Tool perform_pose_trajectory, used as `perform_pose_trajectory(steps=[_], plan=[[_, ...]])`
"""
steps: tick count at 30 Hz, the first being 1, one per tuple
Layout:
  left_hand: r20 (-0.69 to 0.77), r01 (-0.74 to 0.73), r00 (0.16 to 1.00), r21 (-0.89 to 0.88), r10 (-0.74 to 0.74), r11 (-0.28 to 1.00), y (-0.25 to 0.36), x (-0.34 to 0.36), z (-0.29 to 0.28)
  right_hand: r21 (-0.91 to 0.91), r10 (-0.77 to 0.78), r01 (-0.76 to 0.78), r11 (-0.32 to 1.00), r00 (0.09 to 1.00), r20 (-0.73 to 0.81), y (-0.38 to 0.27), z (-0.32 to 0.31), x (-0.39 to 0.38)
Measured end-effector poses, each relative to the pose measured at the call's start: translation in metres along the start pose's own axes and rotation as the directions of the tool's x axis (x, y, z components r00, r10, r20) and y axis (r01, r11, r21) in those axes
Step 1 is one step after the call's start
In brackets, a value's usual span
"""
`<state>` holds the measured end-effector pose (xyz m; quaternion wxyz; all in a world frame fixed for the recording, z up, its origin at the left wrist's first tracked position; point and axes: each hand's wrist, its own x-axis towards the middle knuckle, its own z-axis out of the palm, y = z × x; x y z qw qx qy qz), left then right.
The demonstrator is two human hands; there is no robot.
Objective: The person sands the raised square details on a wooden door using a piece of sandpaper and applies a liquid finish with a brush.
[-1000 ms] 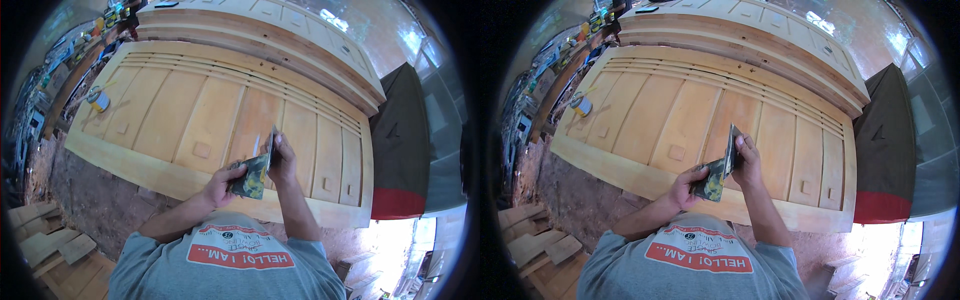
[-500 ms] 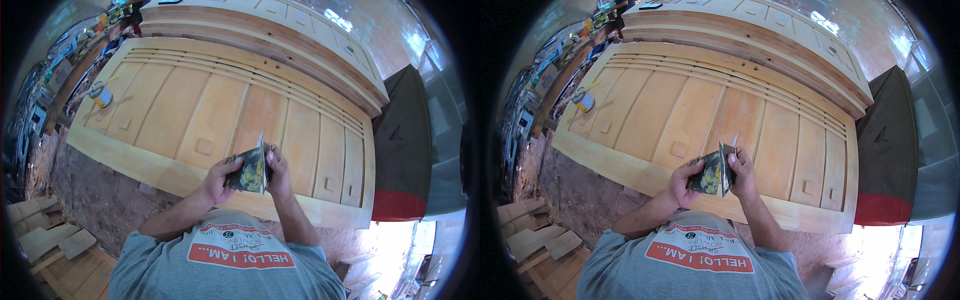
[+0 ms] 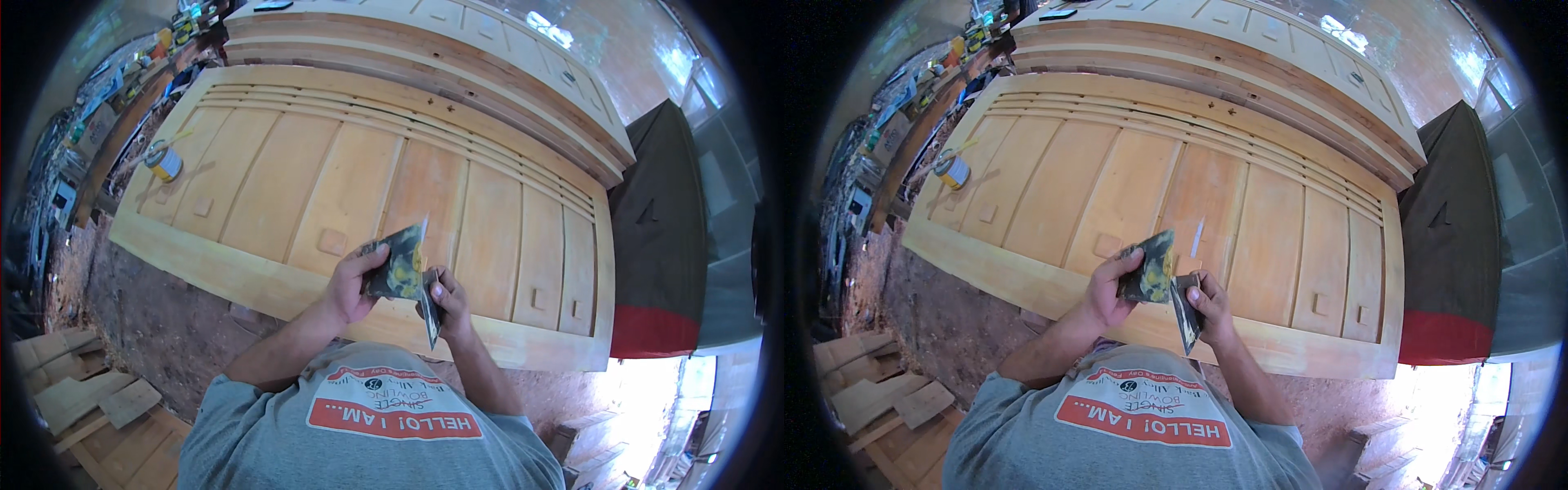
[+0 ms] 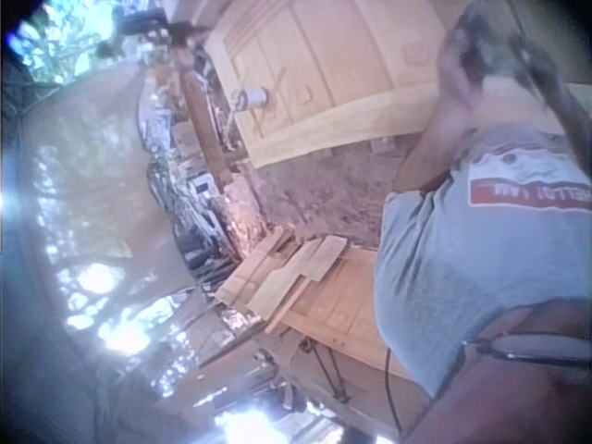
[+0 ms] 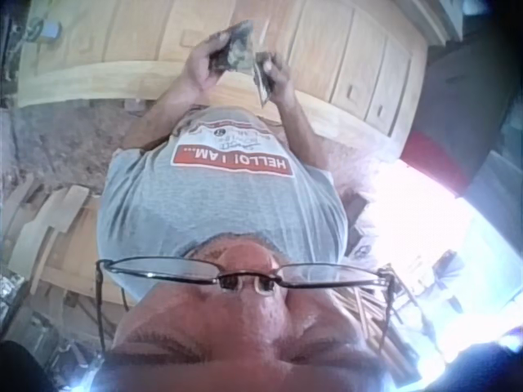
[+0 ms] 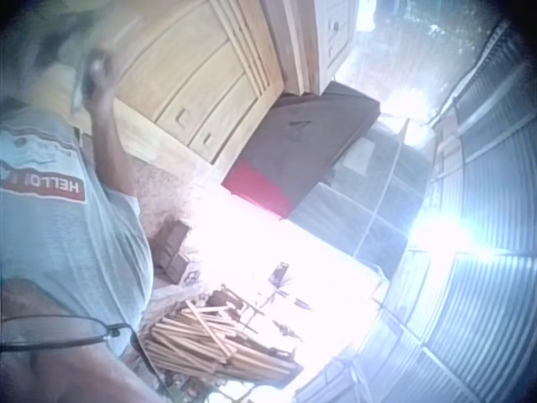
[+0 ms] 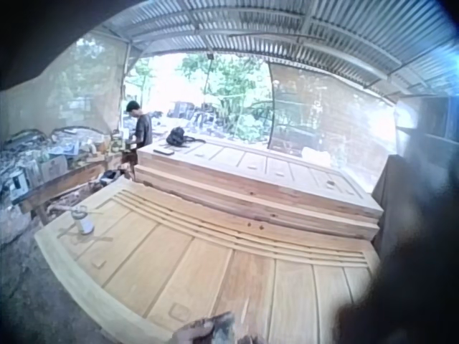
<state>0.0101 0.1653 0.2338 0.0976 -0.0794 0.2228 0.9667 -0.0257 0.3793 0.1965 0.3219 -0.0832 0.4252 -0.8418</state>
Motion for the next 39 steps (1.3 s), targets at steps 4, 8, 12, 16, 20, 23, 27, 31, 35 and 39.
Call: perform_pose_trajectory(steps=[4,8,12,16,20,23,27,31,35,39], plan=[[0.008,-0.123,0.992,0.043,0.123,0.991,0.017,-0.002,0.001,-0.136,-0.063,0.042,0.99,0.986,-0.155,0.003,-0.007,-0.011],[-0.118,-0.261,0.955,0.091,0.27,0.961,0.014,-0.003,0.004,-0.096,-0.194,0.176,0.98,0.952,-0.238,-0.013,0.021,-0.015],[-0.081,-0.344,0.927,0.205,0.366,0.916,0.003,-0.007,0.007,-0.2,-0.346,0.285,0.937,0.825,-0.447,-0.012,0.033,-0.015],[-0.025,-0.44,0.863,0.452,0.504,0.776,-0.012,-0.013,0.01,-0.502,-0.549,0.305,0.809,0.696,-0.463,-0.009,0.049,-0.019],[0.048,-0.466,0.827,0.617,0.561,0.635,-0.021,-0.02,0.018,-0.512,-0.552,0.296,0.806,0.687,-0.472,-0.005,0.052,-0.016],[0.073,-0.409,0.863,0.683,0.5,0.605,-0.024,-0.027,0.017,-0.524,-0.566,0.298,0.798,0.67,-0.481,-0.003,0.051,-0.014],[0.08,-0.371,0.892,0.69,0.444,0.622,-0.034,-0.031,0.015,-0.6,-0.616,0.293,0.745,0.647,-0.449,-0.006,0.049,-0.01],[0.168,-0.373,0.889,0.805,0.427,0.461,-0.033,-0.027,0.012,-0.607,-0.611,0.29,0.74,0.666,-0.427,-0.011,0.043,-0.003],[0.215,-0.389,0.869,0.853,0.445,0.349,-0.029,-0.031,0.014,-0.575,-0.613,0.33,0.748,0.677,-0.409,-0.006,0.044,0.014],[0.088,-0.303,0.884,0.856,0.46,0.419,-0.033,-0.04,-0.001,-0.277,-0.47,0.381,0.882,0.747,-0.471,-0.002,0.044,0.022]])
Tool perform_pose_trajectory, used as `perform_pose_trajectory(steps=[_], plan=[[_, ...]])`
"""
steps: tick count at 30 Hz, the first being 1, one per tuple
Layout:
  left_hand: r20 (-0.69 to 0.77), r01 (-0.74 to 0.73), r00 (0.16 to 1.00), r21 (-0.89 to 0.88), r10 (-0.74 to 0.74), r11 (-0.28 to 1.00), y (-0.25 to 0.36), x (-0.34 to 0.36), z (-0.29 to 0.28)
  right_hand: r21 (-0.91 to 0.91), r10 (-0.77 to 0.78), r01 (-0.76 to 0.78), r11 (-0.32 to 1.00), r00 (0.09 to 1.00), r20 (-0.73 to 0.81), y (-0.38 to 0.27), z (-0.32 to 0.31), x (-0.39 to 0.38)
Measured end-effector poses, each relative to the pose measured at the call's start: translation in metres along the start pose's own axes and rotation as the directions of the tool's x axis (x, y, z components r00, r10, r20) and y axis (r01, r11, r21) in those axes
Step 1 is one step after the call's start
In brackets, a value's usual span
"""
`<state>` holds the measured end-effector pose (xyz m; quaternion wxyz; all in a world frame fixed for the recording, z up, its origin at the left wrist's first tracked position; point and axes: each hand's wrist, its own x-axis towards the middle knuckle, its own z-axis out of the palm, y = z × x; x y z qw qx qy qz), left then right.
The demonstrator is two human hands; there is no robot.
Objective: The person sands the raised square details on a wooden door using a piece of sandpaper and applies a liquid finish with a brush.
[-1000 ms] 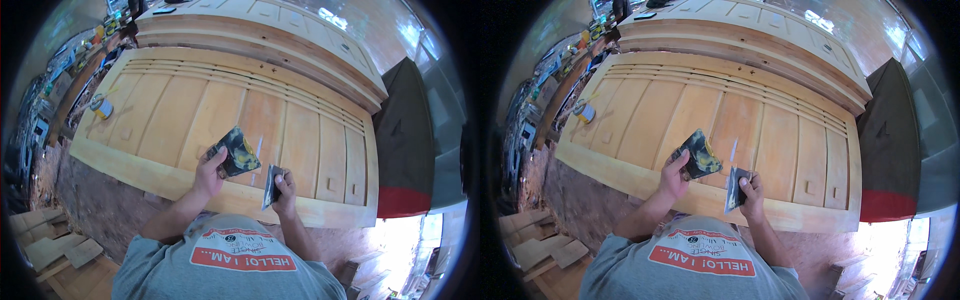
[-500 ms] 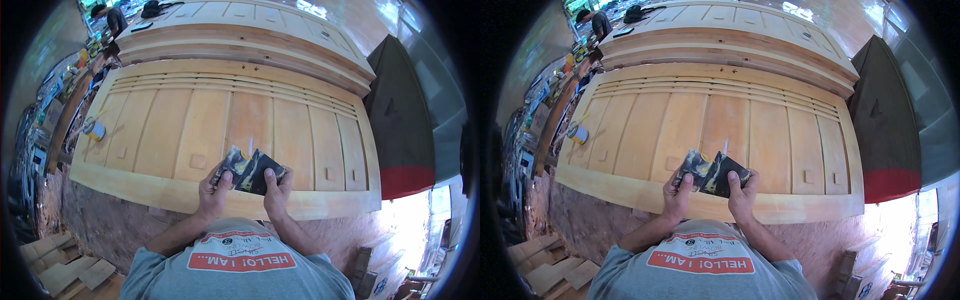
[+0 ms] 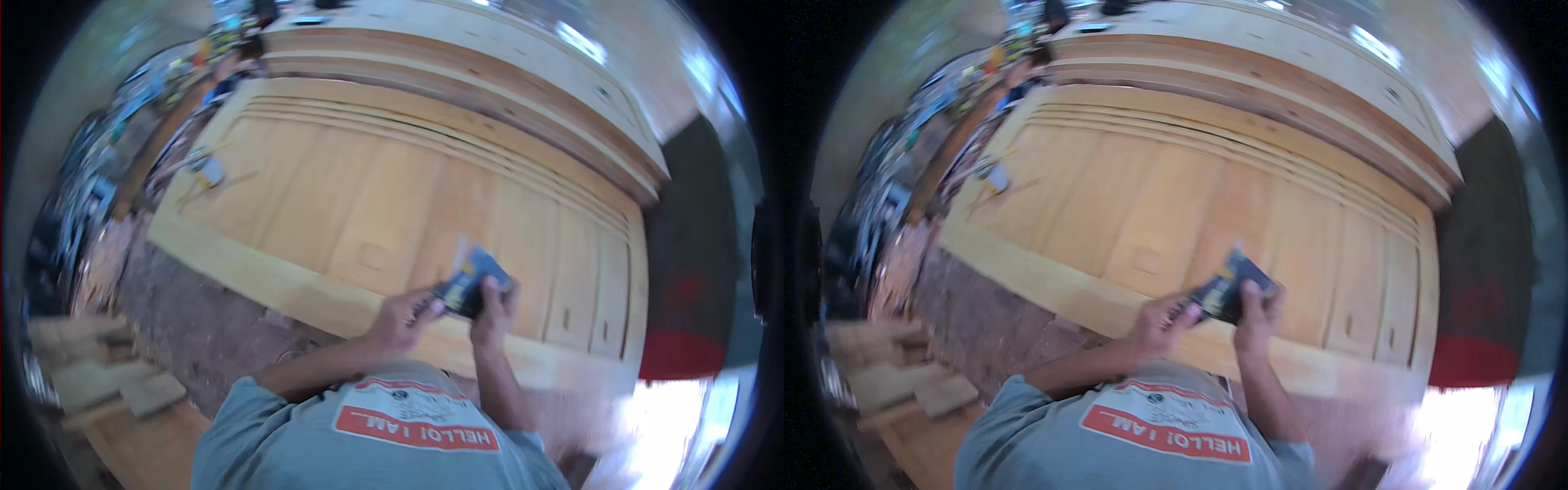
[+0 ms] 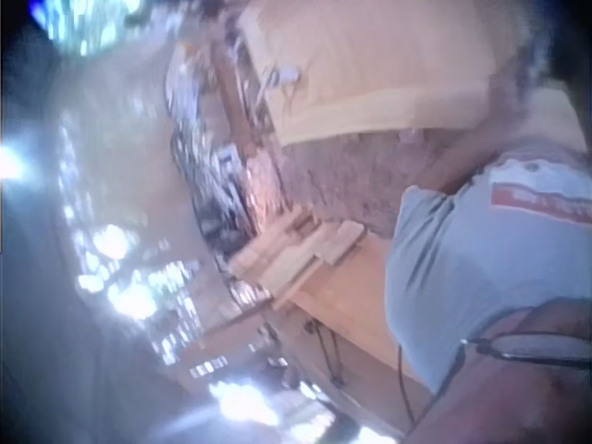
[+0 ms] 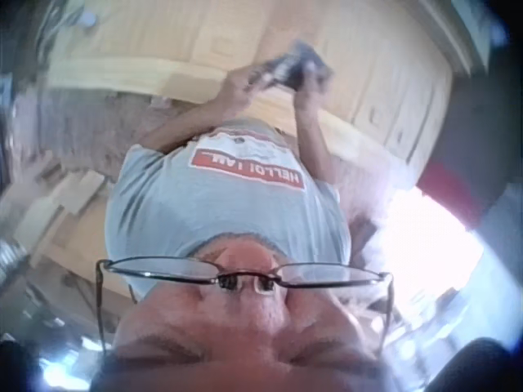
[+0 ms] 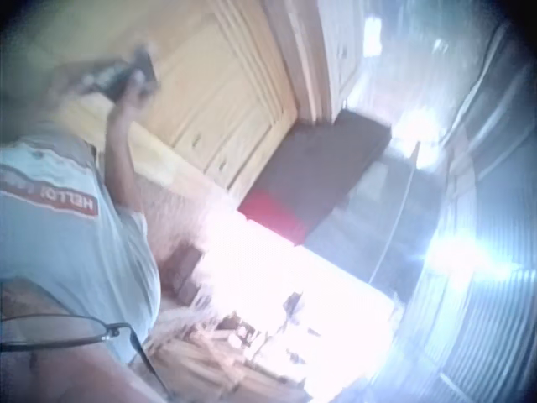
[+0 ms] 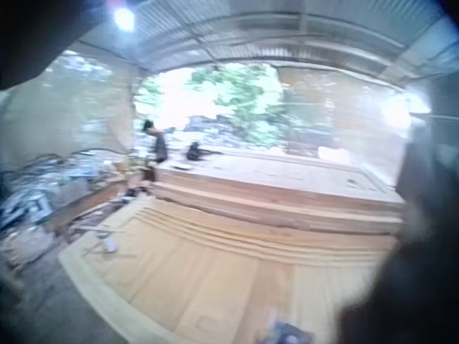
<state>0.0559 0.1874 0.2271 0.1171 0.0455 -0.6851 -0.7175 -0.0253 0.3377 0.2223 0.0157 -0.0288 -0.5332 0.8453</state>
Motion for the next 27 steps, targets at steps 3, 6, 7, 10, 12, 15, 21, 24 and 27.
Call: perform_pose_trajectory(steps=[3,6,7,10,12,15,21,24,27], plan=[[0.027,-0.021,0.999,0.051,0.02,0.998,-0.016,0.004,-0.002,0.041,0.028,-0.03,0.999,0.999,0.026,-0.002,-0.019,0.01],[-0.098,0.074,0.992,-0.031,-0.077,0.997,-0.03,-0.005,-0.016,0.058,0.083,-0.089,0.994,0.992,0.1,0.003,-0.025,0.013],[-0.137,0.075,0.987,-0.03,-0.078,0.997,-0.034,-0.012,-0.022,0.057,0.095,-0.103,0.993,0.988,0.125,0.003,-0.027,0.013],[-0.279,0.147,0.947,-0.064,-0.159,0.987,-0.043,-0.032,-0.039,0.02,0.128,-0.132,0.991,0.979,0.162,0.011,-0.037,0.022],[-0.375,0.272,0.888,-0.035,-0.265,0.962,-0.05,-0.046,-0.047,0.002,0.158,-0.161,0.987,0.974,0.162,0.01,-0.042,0.027],[-0.549,0.274,0.79,-0.081,-0.272,0.958,-0.065,-0.071,-0.063,-0.042,0.256,-0.253,0.967,0.956,0.143,0.009,-0.051,0.037],[-0.851,0.186,0.498,-0.083,-0.167,0.979,-0.042,-0.106,-0.121,-0.041,0.277,-0.274,0.961,0.94,0.201,0.024,-0.066,0.045],[-0.914,0.224,0.385,-0.045,-0.13,0.974,-0.026,-0.123,-0.134,-0.035,0.306,-0.307,0.951,0.919,0.249,0.024,-0.073,0.051],[-0.912,0.018,0.375,-0.175,-0.168,0.984,-0.034,-0.129,-0.14,-0.033,0.311,-0.315,0.949,0.908,0.28,0.024,-0.076,0.055]])
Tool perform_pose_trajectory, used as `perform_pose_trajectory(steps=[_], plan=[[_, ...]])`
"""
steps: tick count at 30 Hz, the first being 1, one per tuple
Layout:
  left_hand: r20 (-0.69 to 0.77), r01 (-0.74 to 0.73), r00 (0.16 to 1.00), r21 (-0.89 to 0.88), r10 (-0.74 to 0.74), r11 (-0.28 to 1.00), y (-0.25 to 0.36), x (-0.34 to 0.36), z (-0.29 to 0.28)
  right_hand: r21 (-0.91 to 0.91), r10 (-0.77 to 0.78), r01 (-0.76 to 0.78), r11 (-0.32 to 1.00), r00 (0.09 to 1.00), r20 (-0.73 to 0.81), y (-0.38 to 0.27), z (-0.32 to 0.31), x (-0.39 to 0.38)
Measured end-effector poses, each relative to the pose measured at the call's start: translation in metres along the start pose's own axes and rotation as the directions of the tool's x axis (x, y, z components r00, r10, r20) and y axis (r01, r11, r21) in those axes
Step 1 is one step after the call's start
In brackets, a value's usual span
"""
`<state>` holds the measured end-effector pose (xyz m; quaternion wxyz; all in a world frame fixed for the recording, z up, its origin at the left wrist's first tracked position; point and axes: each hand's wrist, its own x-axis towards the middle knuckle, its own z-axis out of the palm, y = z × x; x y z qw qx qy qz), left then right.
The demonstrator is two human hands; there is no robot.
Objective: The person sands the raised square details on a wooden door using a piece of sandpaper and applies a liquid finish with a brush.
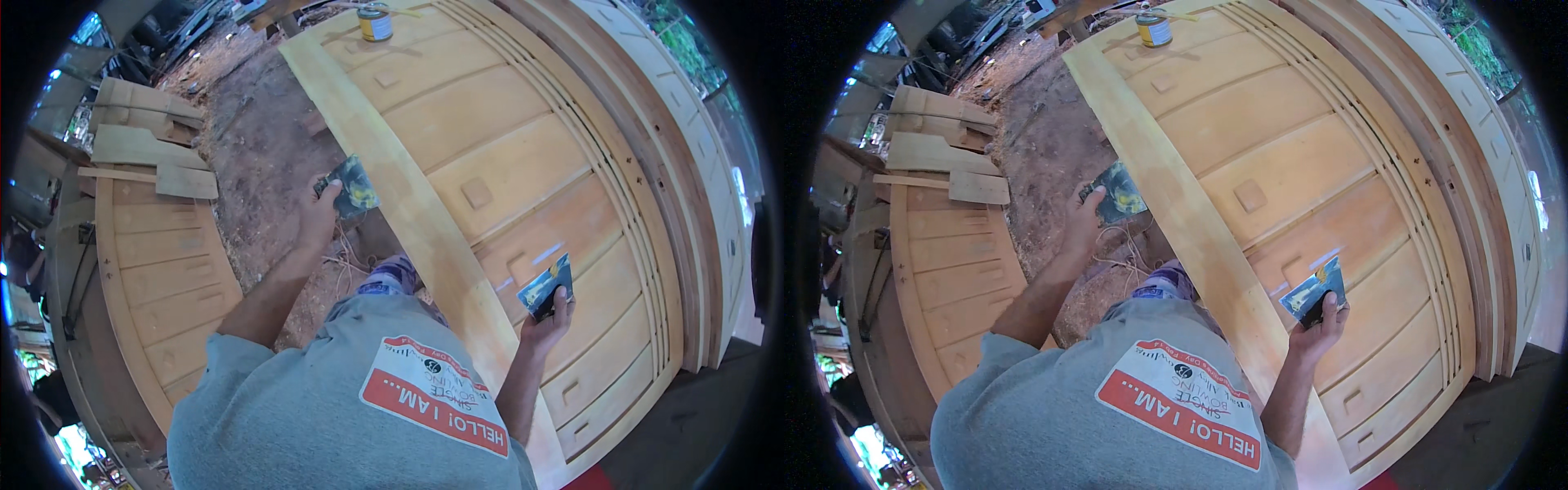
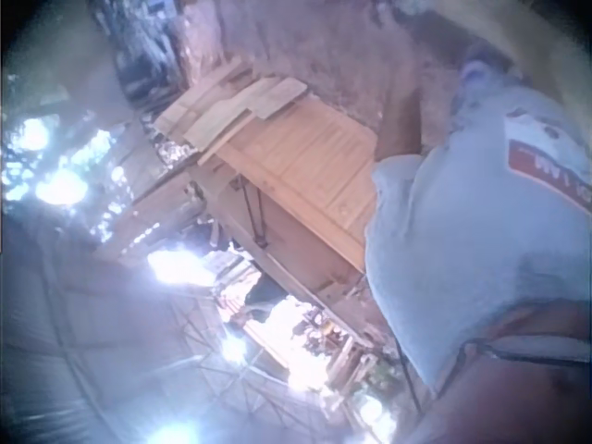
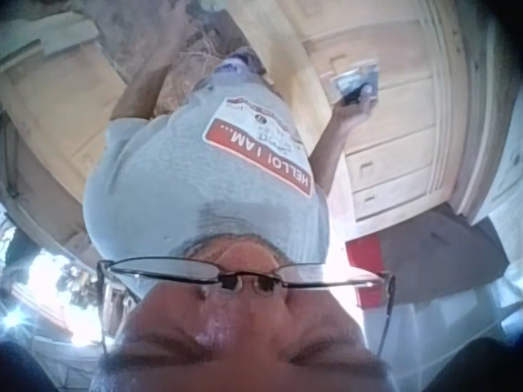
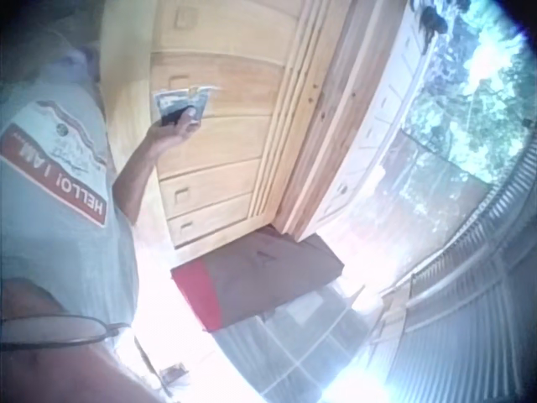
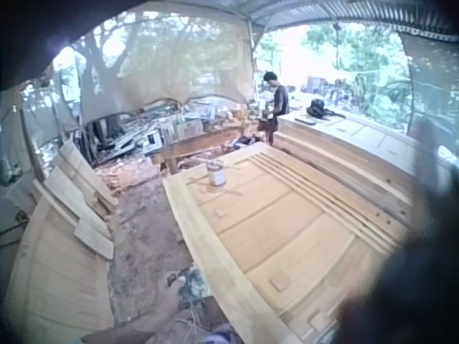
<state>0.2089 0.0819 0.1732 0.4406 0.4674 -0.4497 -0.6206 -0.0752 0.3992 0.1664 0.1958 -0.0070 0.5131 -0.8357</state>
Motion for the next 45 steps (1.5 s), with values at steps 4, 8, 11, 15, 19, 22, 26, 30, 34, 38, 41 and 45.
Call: perform_pose_trajectory(steps=[4,8,11,15,19,22,26,30,34,38,41,45], plan=[[-0.004,0.034,0.999,0.009,-0.034,0.999,0.006,-0.006,0.004,-0.003,-0.005,0.005,1.0,1.0,-0.02,0.001,0.004,-0.001],[0.043,-0.043,0.998,0.198,0.035,0.979,-0.004,0.017,0.006,0.018,0.034,-0.033,0.999,0.999,-0.025,0.009,0.001,0.001],[0.128,-0.168,0.983,0.366,0.13,0.915,-0.017,0.046,0.009,0.047,0.026,-0.024,0.999,0.999,-0.028,0.015,0.009,0.001],[0.286,-0.215,0.957,0.586,0.049,0.781,-0.002,0.095,0.022,0.039,0.027,-0.025,0.999,0.998,-0.051,0.034,0.013,0.013],[0.496,-0.105,0.84,0.544,-0.218,0.832,-0.017,0.174,0.037,0.064,-0.033,0.041,0.997,0.992,-0.125,0.055,0.03,0.018],[0.588,-0.116,0.734,0.602,-0.34,0.79,-0.043,0.227,0.051,0.044,-0.081,0.09,0.995,0.982,-0.168,0.074,0.051,0.021],[0.802,-0.612,0.579,0.548,-0.149,0.57,-0.052,0.273,0.07,0.051,-0.109,0.131,0.99,0.946,-0.304,0.096,0.099,0.029],[0.873,-0.801,0.436,0.488,-0.22,0.348,-0.032,0.305,0.057,0.076,-0.096,0.147,0.986,0.881,-0.464,0.118,0.175,0.035],[0.934,-0.896,0.35,0.356,-0.072,0.266,0.014,0.351,0.056,0.052,-0.082,0.122,0.991,0.876,-0.475,0.128,0.225,0.044],[0.86,-0.968,0.252,0.231,0.443,0.103,0.06,0.48,0.087,0.003,-0.093,0.103,0.995,0.909,-0.407,0.124,0.264,0.061],[0.816,-0.942,0.292,0.337,0.498,0.001,0.101,0.565,0.111,-0.003,-0.128,0.14,0.99,0.903,-0.411,0.123,0.283,0.07],[0.892,-0.871,0.416,0.447,0.179,-0.205,0.116,0.635,0.133,-0.007,-0.178,0.191,0.982,0.902,-0.394,0.135,0.3,0.081]])
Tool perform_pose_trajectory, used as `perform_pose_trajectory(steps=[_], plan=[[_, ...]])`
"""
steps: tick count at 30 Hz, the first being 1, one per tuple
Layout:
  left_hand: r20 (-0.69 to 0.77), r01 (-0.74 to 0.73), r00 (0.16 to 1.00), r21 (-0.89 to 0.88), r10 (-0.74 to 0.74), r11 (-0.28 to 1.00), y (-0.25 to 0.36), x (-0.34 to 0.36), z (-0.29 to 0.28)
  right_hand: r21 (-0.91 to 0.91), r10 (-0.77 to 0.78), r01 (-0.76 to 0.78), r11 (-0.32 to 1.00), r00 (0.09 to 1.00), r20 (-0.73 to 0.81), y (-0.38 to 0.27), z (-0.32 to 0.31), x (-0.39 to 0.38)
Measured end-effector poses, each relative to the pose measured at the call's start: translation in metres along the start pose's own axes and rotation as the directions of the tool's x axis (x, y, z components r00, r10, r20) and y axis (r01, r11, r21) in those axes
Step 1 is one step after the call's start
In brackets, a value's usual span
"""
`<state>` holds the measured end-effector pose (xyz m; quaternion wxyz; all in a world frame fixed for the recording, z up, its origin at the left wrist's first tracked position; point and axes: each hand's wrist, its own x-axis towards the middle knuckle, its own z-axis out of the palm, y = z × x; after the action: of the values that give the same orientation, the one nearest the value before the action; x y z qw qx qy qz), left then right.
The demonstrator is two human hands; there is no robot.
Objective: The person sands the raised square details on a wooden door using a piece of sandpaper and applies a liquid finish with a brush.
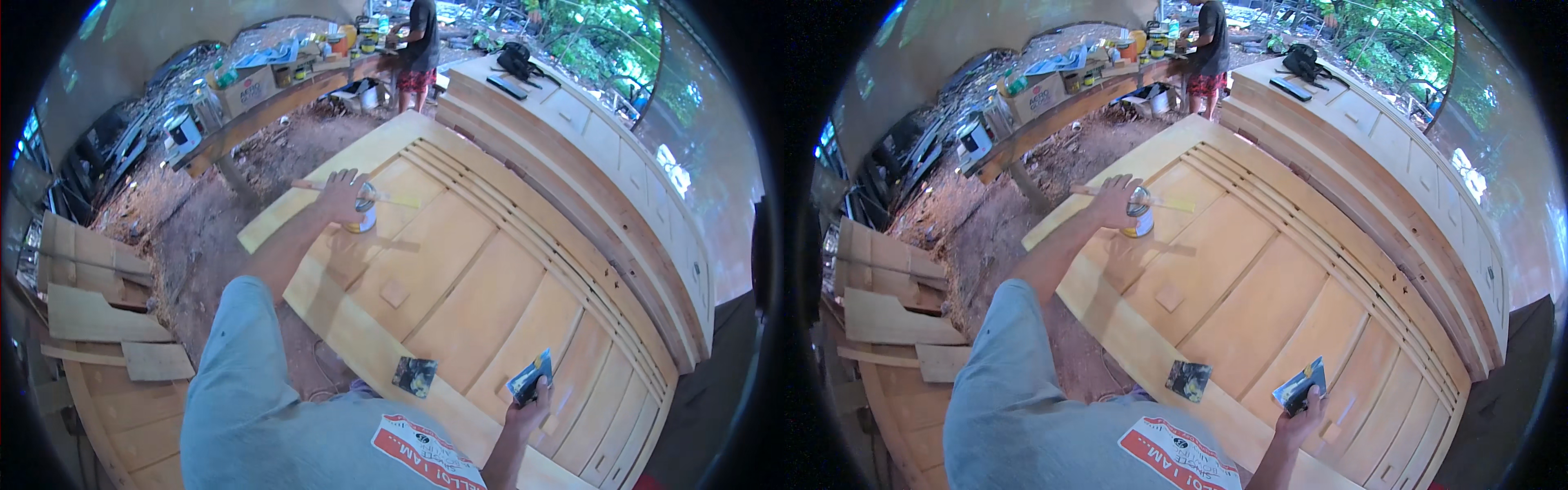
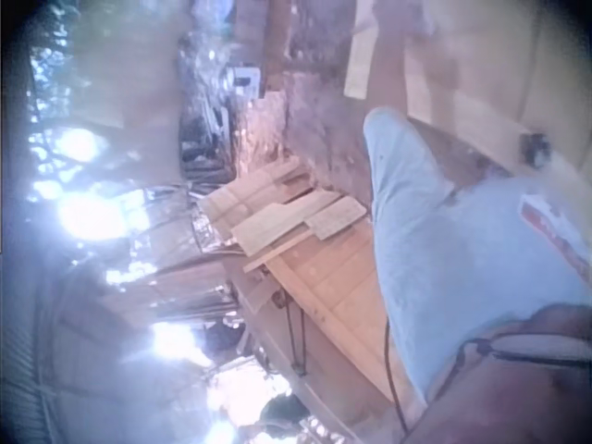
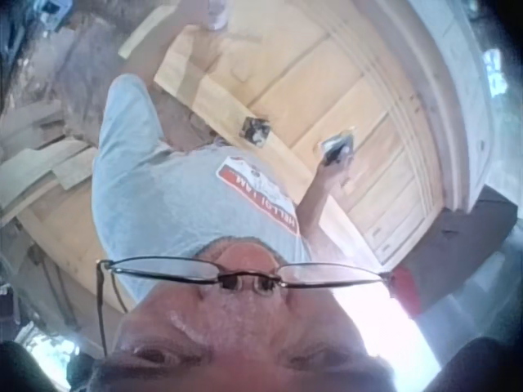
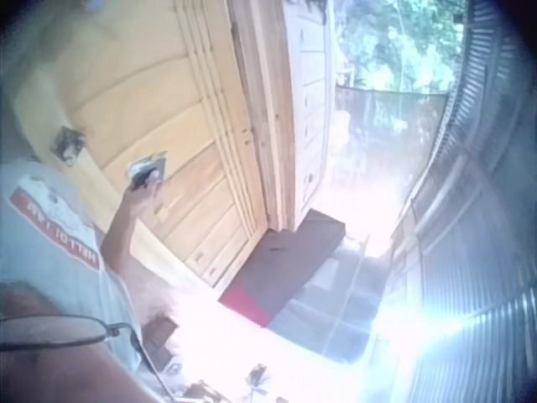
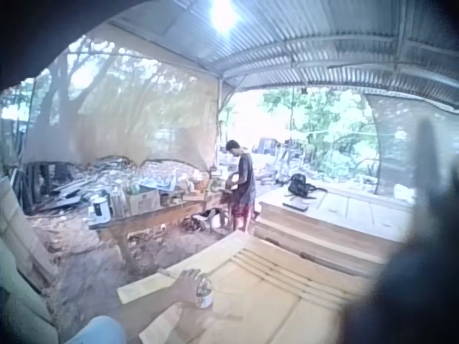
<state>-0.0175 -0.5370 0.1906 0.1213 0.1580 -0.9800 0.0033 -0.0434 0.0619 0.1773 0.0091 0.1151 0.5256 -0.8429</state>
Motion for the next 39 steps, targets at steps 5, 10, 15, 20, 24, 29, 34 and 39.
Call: perform_pose_trajectory(steps=[5,10,15,20,24,29,34,39], plan=[[0.422,0.091,0.899,0.087,-0.12,0.992,-0.002,0.043,0.003,-0.016,0.01,-0.011,1.0,1.0,-0.028,0.009,-0.002,-0.01],[0.485,0.086,0.871,0.014,-0.082,0.996,-0.01,0.052,0.008,0.0,-0.013,0.014,1.0,0.995,-0.104,0.014,-0.017,-0.01],[0.401,-0.142,0.904,-0.044,0.148,0.989,0.047,0.041,-0.014,0.019,-0.011,0.012,1.0,0.997,-0.075,0.011,-0.018,-0.009],[0.343,-0.278,0.887,-0.142,0.311,0.95,0.122,0.024,-0.017,0.019,-0.015,0.016,1.0,0.999,-0.038,0.005,-0.012,-0.008],[0.312,-0.376,0.841,-0.251,0.443,0.892,0.173,0.01,-0.013,0.033,-0.028,0.029,0.999,0.999,-0.028,-0.003,0.001,-0.016],[0.35,-0.407,0.797,-0.29,0.492,0.866,0.214,0.0,-0.009,0.01,-0.041,0.042,0.999,0.999,-0.034,0.007,-0.01,-0.015],[0.399,-0.38,0.798,-0.248,0.452,0.891,0.226,-0.001,-0.013,0.017,-0.015,0.016,1.0,0.999,-0.048,0.012,-0.011,-0.02],[0.298,-0.329,0.845,-0.364,0.444,0.871,0.217,-0.001,-0.001,0.058,0.048,-0.045,0.997,0.998,-0.044,0.014,0.011,-0.026]])
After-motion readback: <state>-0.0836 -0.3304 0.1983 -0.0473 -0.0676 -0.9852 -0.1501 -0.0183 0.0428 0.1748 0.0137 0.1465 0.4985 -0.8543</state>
